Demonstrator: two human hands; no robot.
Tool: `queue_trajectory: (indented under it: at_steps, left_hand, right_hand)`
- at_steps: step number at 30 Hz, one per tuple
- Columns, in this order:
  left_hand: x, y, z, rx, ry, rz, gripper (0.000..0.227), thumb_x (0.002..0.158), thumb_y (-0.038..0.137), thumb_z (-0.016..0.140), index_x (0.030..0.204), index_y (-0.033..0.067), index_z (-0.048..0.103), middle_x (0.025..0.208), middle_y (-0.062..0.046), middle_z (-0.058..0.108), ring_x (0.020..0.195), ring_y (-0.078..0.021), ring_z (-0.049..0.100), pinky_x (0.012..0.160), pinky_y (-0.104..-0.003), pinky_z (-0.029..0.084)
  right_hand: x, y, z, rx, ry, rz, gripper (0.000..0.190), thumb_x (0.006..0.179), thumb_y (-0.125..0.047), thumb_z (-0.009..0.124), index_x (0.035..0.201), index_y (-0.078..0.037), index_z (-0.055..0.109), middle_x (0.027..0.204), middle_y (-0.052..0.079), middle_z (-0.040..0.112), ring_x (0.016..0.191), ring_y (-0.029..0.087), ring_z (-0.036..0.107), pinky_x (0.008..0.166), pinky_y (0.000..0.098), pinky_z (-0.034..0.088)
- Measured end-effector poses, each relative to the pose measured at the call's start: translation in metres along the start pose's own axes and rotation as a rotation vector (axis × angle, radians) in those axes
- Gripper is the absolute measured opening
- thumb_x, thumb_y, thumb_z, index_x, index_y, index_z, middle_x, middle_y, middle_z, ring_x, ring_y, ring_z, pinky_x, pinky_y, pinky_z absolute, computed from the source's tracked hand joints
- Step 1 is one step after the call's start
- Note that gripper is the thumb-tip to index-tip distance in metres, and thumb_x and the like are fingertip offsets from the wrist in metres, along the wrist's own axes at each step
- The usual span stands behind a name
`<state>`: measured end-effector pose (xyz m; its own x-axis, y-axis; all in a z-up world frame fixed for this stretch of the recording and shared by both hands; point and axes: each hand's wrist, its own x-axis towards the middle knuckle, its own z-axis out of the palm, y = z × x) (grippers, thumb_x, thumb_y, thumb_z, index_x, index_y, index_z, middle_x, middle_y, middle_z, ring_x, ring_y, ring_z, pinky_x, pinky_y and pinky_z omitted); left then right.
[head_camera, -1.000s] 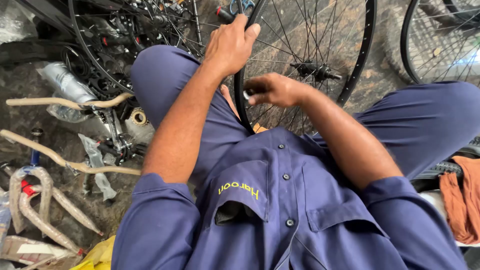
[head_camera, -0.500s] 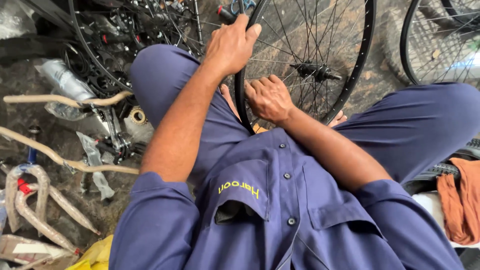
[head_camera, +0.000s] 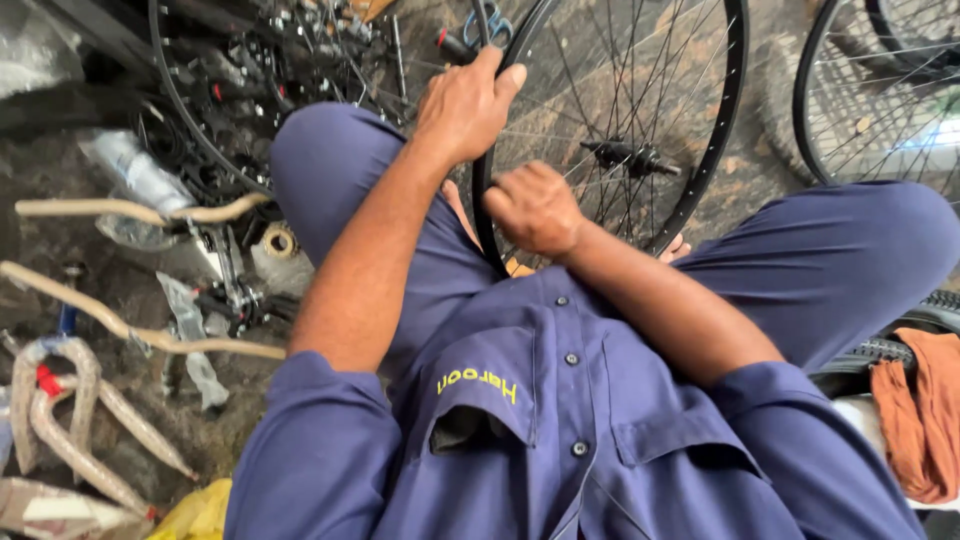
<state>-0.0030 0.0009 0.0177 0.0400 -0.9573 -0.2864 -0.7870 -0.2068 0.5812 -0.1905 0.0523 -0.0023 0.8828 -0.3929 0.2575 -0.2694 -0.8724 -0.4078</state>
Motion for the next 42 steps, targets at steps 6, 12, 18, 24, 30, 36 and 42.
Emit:
queue_trajectory:
  at_steps: [6,12,18,24,30,36,42]
  left_hand:
    - [-0.003,-0.002,-0.001,-0.038,0.081,0.056,0.048,0.105,0.050,0.047,0.112,0.0060,0.063,0.097,-0.027,0.073,0.098,-0.0511,0.065,0.088,-0.062,0.046]
    - [-0.004,0.006,-0.008,-0.084,0.013,0.002,0.049,0.103,0.049,0.046,0.127,0.0093,0.061,0.097,-0.028,0.072,0.098,-0.0505,0.066,0.089,-0.060,0.047]
    - [-0.005,0.006,-0.011,-0.047,0.013,-0.051,0.046,0.101,0.048,0.048,0.121,0.0095,0.063,0.099,-0.029,0.070,0.098,-0.0523,0.064,0.085,-0.062,0.047]
    - [-0.003,0.005,-0.006,-0.026,-0.005,-0.058,0.047,0.104,0.050,0.045,0.117,0.0076,0.061,0.101,-0.028,0.072,0.102,-0.0513,0.065,0.091,-0.061,0.047]
    - [-0.001,0.000,-0.001,-0.038,0.037,-0.011,0.046,0.103,0.048,0.045,0.117,0.0076,0.061,0.098,-0.027,0.072,0.099,-0.0508,0.066,0.089,-0.060,0.046]
    - [0.000,-0.001,0.003,-0.011,0.100,0.014,0.048,0.102,0.049,0.048,0.124,0.0079,0.060,0.095,-0.029,0.071,0.093,-0.0528,0.065,0.084,-0.060,0.048]
    - [-0.002,-0.002,0.000,-0.054,0.072,0.056,0.048,0.105,0.051,0.046,0.117,0.0070,0.062,0.092,-0.023,0.074,0.093,-0.0488,0.069,0.082,-0.060,0.049]
  right_hand:
    - [0.003,-0.003,-0.018,0.317,-0.130,0.360,0.023,0.077,-0.013,0.079,0.093,-0.004,0.065,0.087,0.013,0.068,0.088,0.035,0.068,0.073,0.0465,0.054]
    - [0.004,0.047,-0.023,0.927,-0.430,0.517,0.053,0.088,-0.028,0.080,0.133,-0.003,0.064,0.126,0.014,0.074,0.114,0.021,0.072,0.098,0.0357,0.056]
    - [0.013,0.041,-0.015,0.766,-0.522,0.478,0.054,0.081,-0.030,0.079,0.125,-0.002,0.067,0.110,0.011,0.077,0.101,0.023,0.075,0.092,0.0367,0.057]
    - [-0.007,-0.001,-0.003,0.017,0.005,0.150,0.026,0.087,-0.026,0.080,0.096,-0.006,0.067,0.086,0.011,0.071,0.083,0.032,0.070,0.074,0.0457,0.054]
    - [0.006,0.017,0.010,0.127,-0.465,0.378,0.035,0.085,-0.037,0.077,0.114,-0.017,0.072,0.080,0.013,0.070,0.074,0.034,0.067,0.065,0.0445,0.050]
    - [-0.010,0.008,0.030,-0.032,-0.145,0.241,0.039,0.088,-0.018,0.072,0.123,-0.001,0.066,0.100,0.011,0.075,0.095,0.031,0.073,0.084,0.0471,0.052]
    - [0.002,0.061,-0.001,1.134,-0.509,0.386,0.055,0.092,-0.028,0.079,0.131,0.004,0.058,0.123,0.011,0.069,0.115,0.030,0.066,0.099,0.0437,0.049]
